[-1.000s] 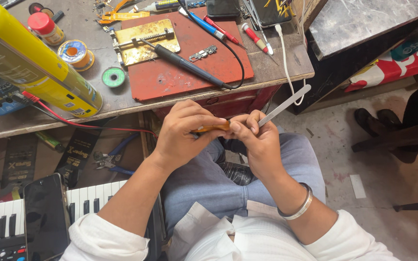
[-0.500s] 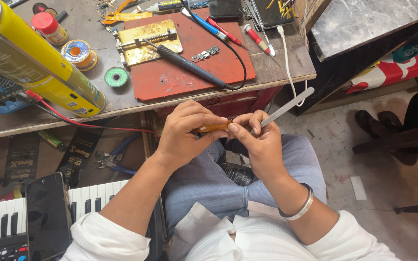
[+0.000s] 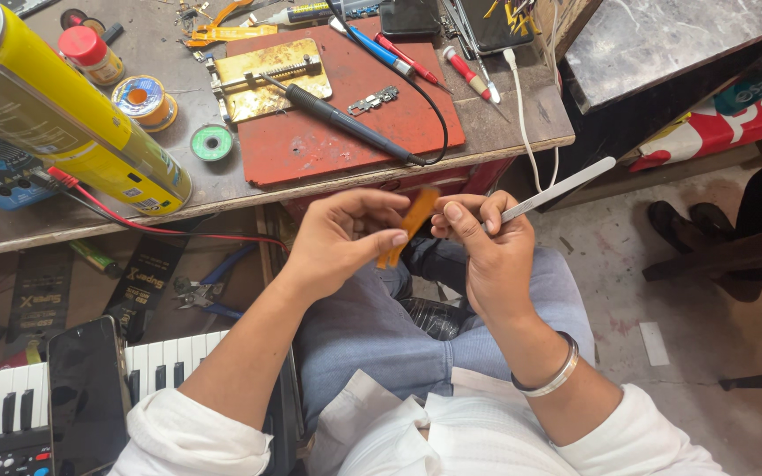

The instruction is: The person sits at a repair workbench and works on a small phone flex-cable component, holding it against a fixture and manipulating it with a soldering iron. They then peel an orange protective film from a flex cable, file its edge, apply flux from a syringe-style pen, and use tweezers to position the part on the board.

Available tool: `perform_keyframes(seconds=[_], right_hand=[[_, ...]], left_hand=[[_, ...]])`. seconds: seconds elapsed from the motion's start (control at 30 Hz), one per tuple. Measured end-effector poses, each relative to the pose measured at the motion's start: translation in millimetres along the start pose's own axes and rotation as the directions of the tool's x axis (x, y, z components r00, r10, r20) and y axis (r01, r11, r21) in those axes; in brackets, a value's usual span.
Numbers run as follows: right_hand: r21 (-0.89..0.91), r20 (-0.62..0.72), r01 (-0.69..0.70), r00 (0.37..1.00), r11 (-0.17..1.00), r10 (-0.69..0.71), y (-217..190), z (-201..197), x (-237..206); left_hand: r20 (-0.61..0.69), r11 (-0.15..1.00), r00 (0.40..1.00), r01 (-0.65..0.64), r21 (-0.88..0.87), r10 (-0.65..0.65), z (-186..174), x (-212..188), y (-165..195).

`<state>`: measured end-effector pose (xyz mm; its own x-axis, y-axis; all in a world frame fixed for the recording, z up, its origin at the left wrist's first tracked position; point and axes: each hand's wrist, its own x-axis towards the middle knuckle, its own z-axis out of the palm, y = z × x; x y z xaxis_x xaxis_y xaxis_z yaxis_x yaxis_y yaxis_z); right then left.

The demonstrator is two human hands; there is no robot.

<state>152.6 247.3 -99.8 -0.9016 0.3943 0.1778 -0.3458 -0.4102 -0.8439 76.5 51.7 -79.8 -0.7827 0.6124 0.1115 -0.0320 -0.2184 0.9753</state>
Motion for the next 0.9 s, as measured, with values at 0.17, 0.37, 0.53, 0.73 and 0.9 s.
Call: perform_keyframes(seconds=[0.17,0.37,0.53,0.73,0.9], right_hand=[[-0.019,0.032,-0.029,0.999,0.999,0.03,9,-6,-6],[-0.083,0.221,-0.077,0.971,0.994,0.094,12,0,-12],[-0.068,0.208,-0.043,0.976,0.997,0.057,10,5,-12],[-0.047,0.165,-0.014,0.986,0.999,0.022,8,4,-12],[-0.052,0.137,-0.003,0.99,0.999,0.01,5,5,-12]], left_hand=[[-0.102,0.989,0.991,-0.096,-0.113,0.085,-4,1,0],[-0.133,0.985,0.985,-0.128,-0.112,0.113,-1,0,5],[-0.118,0.976,0.974,-0.202,-0.082,0.192,-1,-1,4],[-0.089,0.984,0.981,-0.177,-0.016,0.174,-1,-5,5],[-0.102,0.99,0.986,-0.13,0.046,0.134,1,-7,10]])
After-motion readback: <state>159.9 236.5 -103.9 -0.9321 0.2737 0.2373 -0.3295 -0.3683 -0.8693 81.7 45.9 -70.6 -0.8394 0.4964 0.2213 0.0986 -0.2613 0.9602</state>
